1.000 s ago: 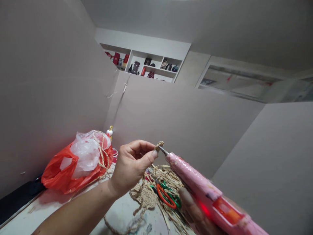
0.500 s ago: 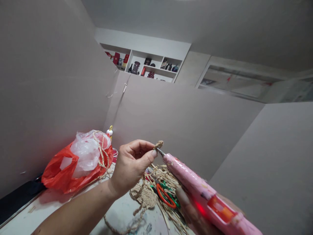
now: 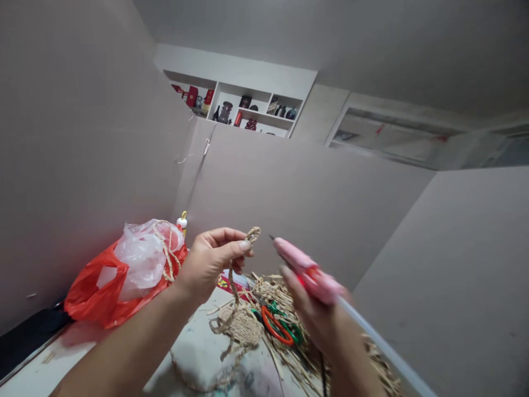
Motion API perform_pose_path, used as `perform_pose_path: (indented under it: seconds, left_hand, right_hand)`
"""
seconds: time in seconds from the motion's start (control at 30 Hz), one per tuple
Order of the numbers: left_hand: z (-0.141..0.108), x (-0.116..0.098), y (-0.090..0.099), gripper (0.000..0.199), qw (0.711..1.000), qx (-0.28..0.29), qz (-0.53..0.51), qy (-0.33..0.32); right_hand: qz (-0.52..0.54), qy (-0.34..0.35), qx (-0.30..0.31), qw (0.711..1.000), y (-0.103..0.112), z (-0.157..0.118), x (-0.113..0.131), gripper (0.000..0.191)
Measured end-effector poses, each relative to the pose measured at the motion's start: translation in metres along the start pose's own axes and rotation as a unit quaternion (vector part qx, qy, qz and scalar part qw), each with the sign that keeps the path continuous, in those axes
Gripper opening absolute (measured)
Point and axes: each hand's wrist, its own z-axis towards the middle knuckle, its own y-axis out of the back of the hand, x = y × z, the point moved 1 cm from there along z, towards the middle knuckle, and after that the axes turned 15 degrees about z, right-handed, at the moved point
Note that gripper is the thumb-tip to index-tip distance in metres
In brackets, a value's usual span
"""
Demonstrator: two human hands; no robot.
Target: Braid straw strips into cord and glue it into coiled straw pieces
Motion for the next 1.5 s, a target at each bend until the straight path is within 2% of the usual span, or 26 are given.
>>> perform_pose_path:
  seconds: [0.07,0.1,0.2,0.27,0.43,0.5,0.63,0.73,0.8,0.83,0.9,0.93,1.03,1.1,1.17,1.33,1.5]
  left_hand:
    - [0.003,0.000,0.003,0.017,1.000,0.011,-0.010,0.020]
    - [0.004,0.000,0.005,0.018,0.999,0.016,-0.013,0.025]
    - [0.006,-0.001,0.009,0.016,0.999,0.025,-0.016,0.031]
    - [0.008,-0.002,0.010,0.015,0.999,0.026,-0.016,0.032]
    - [0.011,-0.001,0.008,0.012,0.999,0.026,-0.014,0.044]
    - [0.012,0.003,0.006,0.011,0.998,0.046,-0.014,0.049]
    - [0.010,0.011,0.001,0.011,0.991,0.101,-0.003,0.086]
    - [0.008,0.015,-0.002,0.013,0.986,0.128,0.012,0.111]
    - [0.006,0.015,-0.004,0.013,0.984,0.139,0.018,0.113]
    - [0.005,0.015,-0.005,0.013,0.983,0.142,0.020,0.111]
    - [0.003,0.014,-0.007,0.014,0.983,0.147,0.023,0.107]
    - [0.002,0.013,-0.009,0.015,0.983,0.149,0.024,0.105]
    - [-0.001,0.013,-0.012,0.014,0.984,0.153,0.037,0.084]
    - [-0.004,0.013,-0.013,0.013,0.984,0.157,0.048,0.062]
    - [-0.006,0.012,-0.013,0.013,0.985,0.157,0.055,0.048]
    - [-0.009,0.009,-0.013,0.014,0.986,0.153,0.055,0.033]
    - [-0.011,0.006,-0.014,0.015,0.987,0.149,0.051,0.031]
  right_hand:
    - [-0.133,-0.093,0.090,0.983,-0.020,0.006,-0.027,0.037]
    - [-0.204,-0.125,0.155,0.958,-0.030,0.004,-0.040,0.034]
    - [-0.238,-0.157,0.220,0.933,-0.047,-0.018,-0.074,0.019]
    - [-0.237,-0.173,0.255,0.921,-0.048,-0.039,-0.089,0.012]
    - [-0.230,-0.206,0.325,0.894,-0.019,-0.072,-0.109,0.022]
    - [-0.227,-0.216,0.339,0.887,-0.005,-0.080,-0.112,0.026]
    - [-0.217,-0.236,0.361,0.876,0.014,-0.093,-0.116,0.023]
    - [-0.198,-0.238,0.373,0.874,0.025,-0.092,-0.115,0.024]
    - [-0.157,-0.226,0.342,0.898,0.031,-0.081,-0.106,0.017]
    - [-0.121,-0.218,0.306,0.919,0.034,-0.072,-0.098,0.011]
    - [-0.021,-0.211,0.195,0.958,0.038,-0.054,-0.073,0.020]
    - [0.050,-0.220,0.139,0.964,0.037,-0.045,-0.058,0.024]
    - [0.261,-0.244,0.030,0.933,0.026,-0.026,-0.013,0.020]
    - [0.364,-0.231,0.002,0.902,0.012,-0.020,0.010,0.018]
    - [0.427,-0.209,-0.032,0.879,0.000,-0.018,0.022,0.018]
    - [0.481,-0.193,-0.105,0.849,-0.018,-0.012,0.027,0.014]
    - [0.502,-0.180,-0.124,0.837,-0.020,-0.004,0.032,0.013]
